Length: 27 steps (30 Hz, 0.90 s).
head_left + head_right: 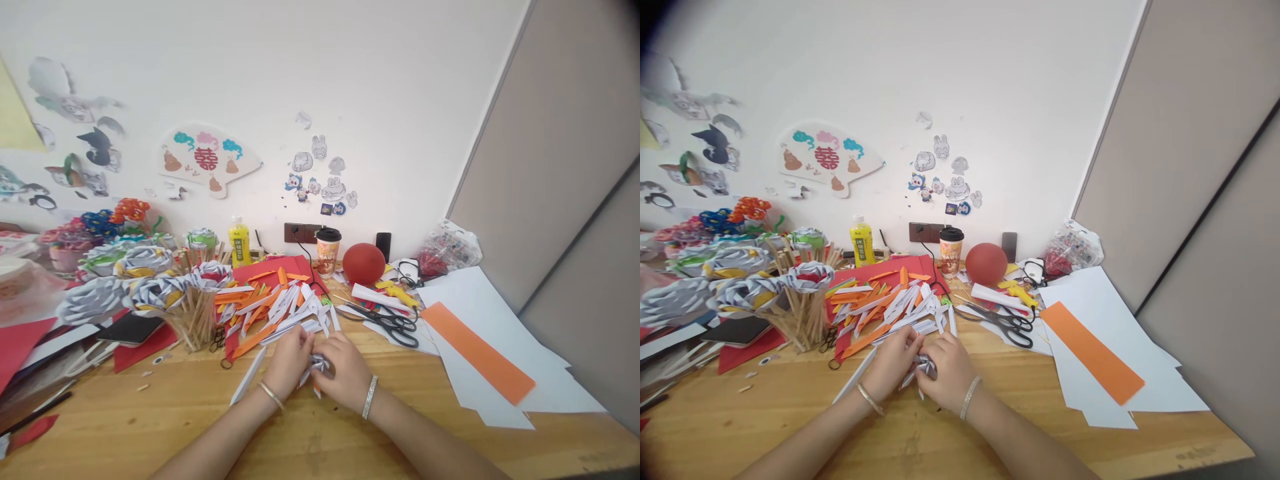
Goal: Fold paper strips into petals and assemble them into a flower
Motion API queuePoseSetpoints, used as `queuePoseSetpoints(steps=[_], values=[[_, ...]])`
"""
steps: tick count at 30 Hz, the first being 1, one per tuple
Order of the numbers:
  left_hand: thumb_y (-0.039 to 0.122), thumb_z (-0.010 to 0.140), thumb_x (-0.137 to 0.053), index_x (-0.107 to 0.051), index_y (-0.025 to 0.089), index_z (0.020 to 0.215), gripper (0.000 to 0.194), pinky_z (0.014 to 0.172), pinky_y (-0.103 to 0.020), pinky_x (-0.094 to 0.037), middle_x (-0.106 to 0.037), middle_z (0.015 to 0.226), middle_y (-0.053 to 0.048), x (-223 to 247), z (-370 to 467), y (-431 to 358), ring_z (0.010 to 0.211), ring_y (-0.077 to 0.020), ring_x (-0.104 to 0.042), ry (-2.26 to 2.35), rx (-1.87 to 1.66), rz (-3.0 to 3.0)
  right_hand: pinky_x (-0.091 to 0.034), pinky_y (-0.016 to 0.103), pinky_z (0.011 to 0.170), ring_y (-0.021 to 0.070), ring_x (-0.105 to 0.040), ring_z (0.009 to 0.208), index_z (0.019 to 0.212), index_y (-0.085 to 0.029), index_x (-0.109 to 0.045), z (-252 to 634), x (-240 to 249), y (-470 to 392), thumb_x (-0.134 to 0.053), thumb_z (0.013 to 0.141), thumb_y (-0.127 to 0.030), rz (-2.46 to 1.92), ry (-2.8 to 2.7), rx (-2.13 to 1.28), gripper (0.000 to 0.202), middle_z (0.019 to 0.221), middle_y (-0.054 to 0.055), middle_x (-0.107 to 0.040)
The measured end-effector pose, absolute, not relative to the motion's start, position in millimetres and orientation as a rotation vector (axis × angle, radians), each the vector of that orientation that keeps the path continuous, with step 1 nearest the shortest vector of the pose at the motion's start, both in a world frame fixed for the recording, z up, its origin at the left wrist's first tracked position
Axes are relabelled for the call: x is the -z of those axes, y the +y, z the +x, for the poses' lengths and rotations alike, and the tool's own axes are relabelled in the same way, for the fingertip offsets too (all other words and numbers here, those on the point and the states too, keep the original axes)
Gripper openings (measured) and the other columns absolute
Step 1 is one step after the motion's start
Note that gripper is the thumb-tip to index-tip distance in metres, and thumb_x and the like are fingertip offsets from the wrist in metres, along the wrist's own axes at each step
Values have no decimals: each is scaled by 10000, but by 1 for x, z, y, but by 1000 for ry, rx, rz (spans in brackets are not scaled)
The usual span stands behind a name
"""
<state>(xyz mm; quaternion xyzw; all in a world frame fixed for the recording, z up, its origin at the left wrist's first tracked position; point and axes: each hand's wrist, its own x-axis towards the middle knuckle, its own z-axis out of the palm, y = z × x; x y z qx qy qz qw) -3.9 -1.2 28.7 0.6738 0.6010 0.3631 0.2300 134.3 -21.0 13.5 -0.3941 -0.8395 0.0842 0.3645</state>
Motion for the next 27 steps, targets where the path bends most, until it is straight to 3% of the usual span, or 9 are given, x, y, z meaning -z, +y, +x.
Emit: queuePoseSetpoints(steps=[11,17,22,27], values=[[319,782,-441,-424,207,614,202,549,-252,-361,-517,564,20,-24,-6,1,585,-173,-528,1600,-1003,1766,-409,308,738,191,-509,804,883,-187,-619,137,-15,-19,-518,754,-114,-959,-2123,-269,179,821,40,-641],[365,811,-392,-393,214,654,217,439,-225,-346,-470,494,63,-15,-10,6,406,-132,-491,1551,-958,1676,-400,319,771,202,-518,853,963,-210,-619,140,-17,-19,-644,683,-164,-972,-2155,-328,285,887,29,-655],[375,789,-417,-439,203,659,217,454,-223,-350,-495,521,49,-9,-13,10,466,-144,-512,1481,-904,1738,-413,306,760,199,-544,850,909,-208,-635,142,-19,-18,-696,659,-237,-1035,-2135,-452,259,867,25,-648],[354,793,-432,-528,189,659,233,544,-240,-381,-541,573,17,-11,-14,10,560,-162,-522,1356,-806,1887,-430,297,771,177,-579,839,897,-179,-635,167,-26,2,-493,847,-267,-1201,-1911,-491,174,893,48,-656]])
